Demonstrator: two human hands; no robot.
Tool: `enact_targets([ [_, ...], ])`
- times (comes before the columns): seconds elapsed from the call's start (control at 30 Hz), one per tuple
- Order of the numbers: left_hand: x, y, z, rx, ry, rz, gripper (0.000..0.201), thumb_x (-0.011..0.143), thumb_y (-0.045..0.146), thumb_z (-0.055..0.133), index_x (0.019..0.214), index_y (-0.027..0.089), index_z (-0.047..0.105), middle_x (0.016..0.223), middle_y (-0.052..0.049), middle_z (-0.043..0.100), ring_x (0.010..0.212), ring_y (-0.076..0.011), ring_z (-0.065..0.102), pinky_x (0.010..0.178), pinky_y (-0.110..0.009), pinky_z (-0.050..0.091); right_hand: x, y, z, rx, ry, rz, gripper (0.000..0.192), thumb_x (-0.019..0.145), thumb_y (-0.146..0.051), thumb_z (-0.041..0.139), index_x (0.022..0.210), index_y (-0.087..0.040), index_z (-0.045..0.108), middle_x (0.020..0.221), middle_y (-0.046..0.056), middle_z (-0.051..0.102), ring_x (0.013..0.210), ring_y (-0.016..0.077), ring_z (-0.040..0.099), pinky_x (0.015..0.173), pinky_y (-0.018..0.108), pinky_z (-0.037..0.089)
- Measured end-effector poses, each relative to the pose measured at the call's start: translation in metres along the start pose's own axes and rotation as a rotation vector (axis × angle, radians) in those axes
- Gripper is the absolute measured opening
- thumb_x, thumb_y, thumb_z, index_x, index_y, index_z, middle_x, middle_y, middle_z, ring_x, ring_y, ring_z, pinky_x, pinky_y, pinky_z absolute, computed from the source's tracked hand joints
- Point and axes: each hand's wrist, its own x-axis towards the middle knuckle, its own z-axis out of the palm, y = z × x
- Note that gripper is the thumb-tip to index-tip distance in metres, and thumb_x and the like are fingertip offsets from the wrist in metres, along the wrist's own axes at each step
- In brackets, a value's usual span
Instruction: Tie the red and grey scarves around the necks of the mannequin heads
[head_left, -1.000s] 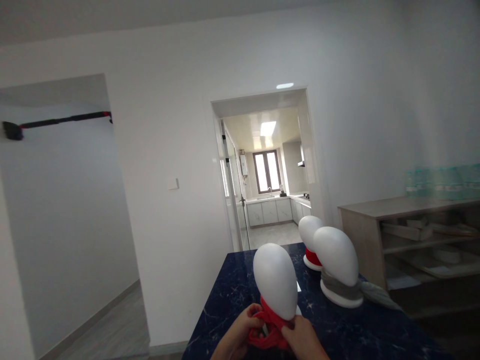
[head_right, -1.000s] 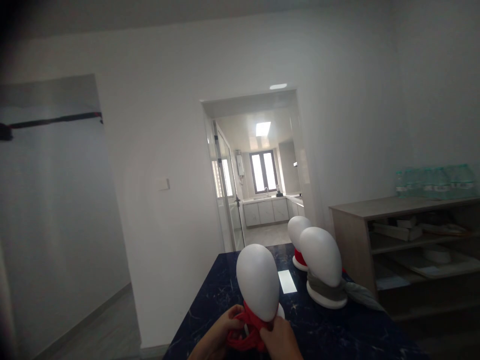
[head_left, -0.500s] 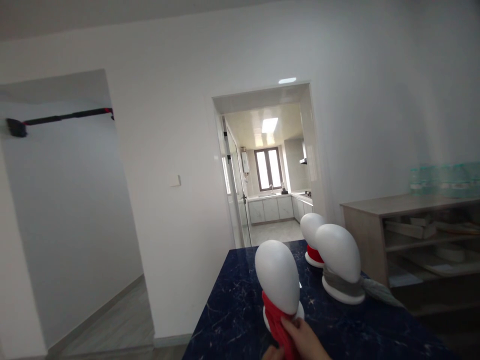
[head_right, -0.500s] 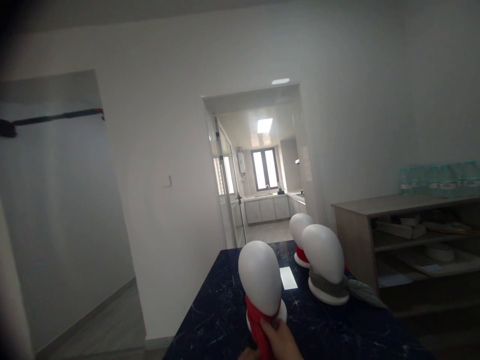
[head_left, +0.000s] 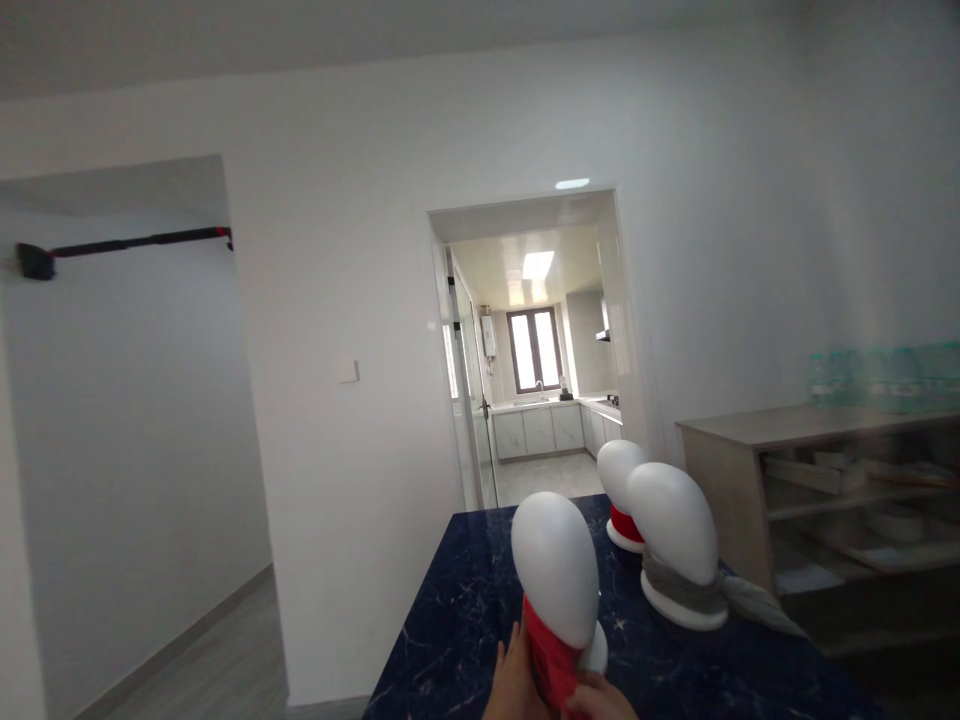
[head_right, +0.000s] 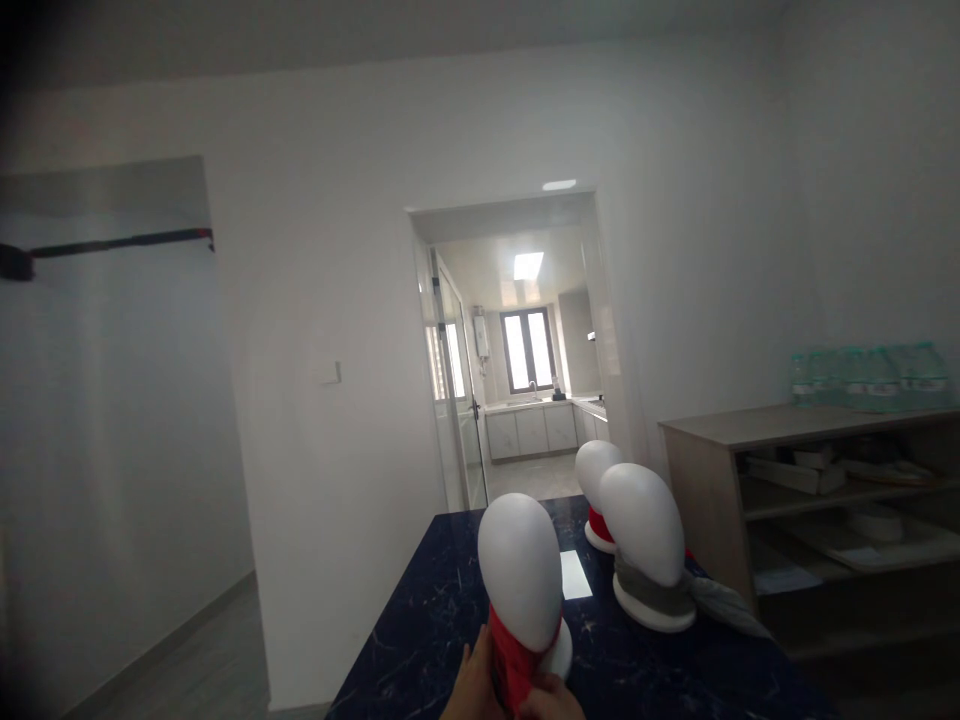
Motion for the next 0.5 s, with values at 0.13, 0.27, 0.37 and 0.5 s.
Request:
enact_targets([
  [0.13, 0.008, 0.0, 0.005, -0.046, 0.066, 0.156, 0.116, 0.07, 0.05, 0.075, 0.167, 0.014, 0.022, 0.175, -0.022, 0.024, 0.162, -0.042, 0.023, 0.132, -0.066, 0.006, 0.002, 0.005, -0.004, 0.005, -0.01, 0.035, 0.011, 0.052, -0.023, 0.063, 0.062, -0.025, 0.059, 0.055, -0.002, 0.059, 0.058, 0.0166, 0.06, 0.063, 0.03, 0.048],
  [0.27, 0.004, 0.004, 0.002, -0.1, 0.112, 0.213, 0.125, 0.062, 0.057, 0.085, 0.167, 0.024, 0.024, 0.174, -0.019, 0.029, 0.159, -0.0431, 0.032, 0.13, -0.071, 0.007, -0.002, 0.01, -0.025, 0.105, -0.094, 0.085, 0.042, 0.048, -0.026, 0.061, 0.09, -0.023, 0.068, 0.054, -0.005, 0.06, 0.051, 0.0126, 0.053, 0.057, 0.024, 0.038],
  [0.37, 0.001, 0.006, -0.001, -0.133, 0.124, 0.207, 0.131, 0.056, 0.055, 0.09, 0.166, 0.027, 0.025, 0.171, -0.017, 0.037, 0.159, -0.0429, 0.032, 0.131, -0.069, 0.004, -0.02, 0.005, -0.065, 0.056, -0.239, 0.049, 0.053, 0.051, -0.029, 0.067, 0.103, -0.024, 0.069, 0.063, -0.005, 0.065, 0.053, 0.0107, 0.05, 0.056, 0.022, 0.033],
  [0.5, -0.002, 0.006, -0.003, -0.148, 0.117, 0.19, 0.139, 0.051, 0.042, 0.093, 0.168, 0.027, 0.019, 0.172, -0.015, 0.036, 0.16, -0.0421, 0.029, 0.132, -0.066, -0.001, -0.05, -0.014, -0.139, -0.193, -0.237, -0.072, 0.029, 0.066, -0.031, 0.069, 0.094, -0.025, 0.072, 0.071, -0.004, 0.066, 0.06, 0.012, 0.052, 0.058, 0.024, 0.033],
])
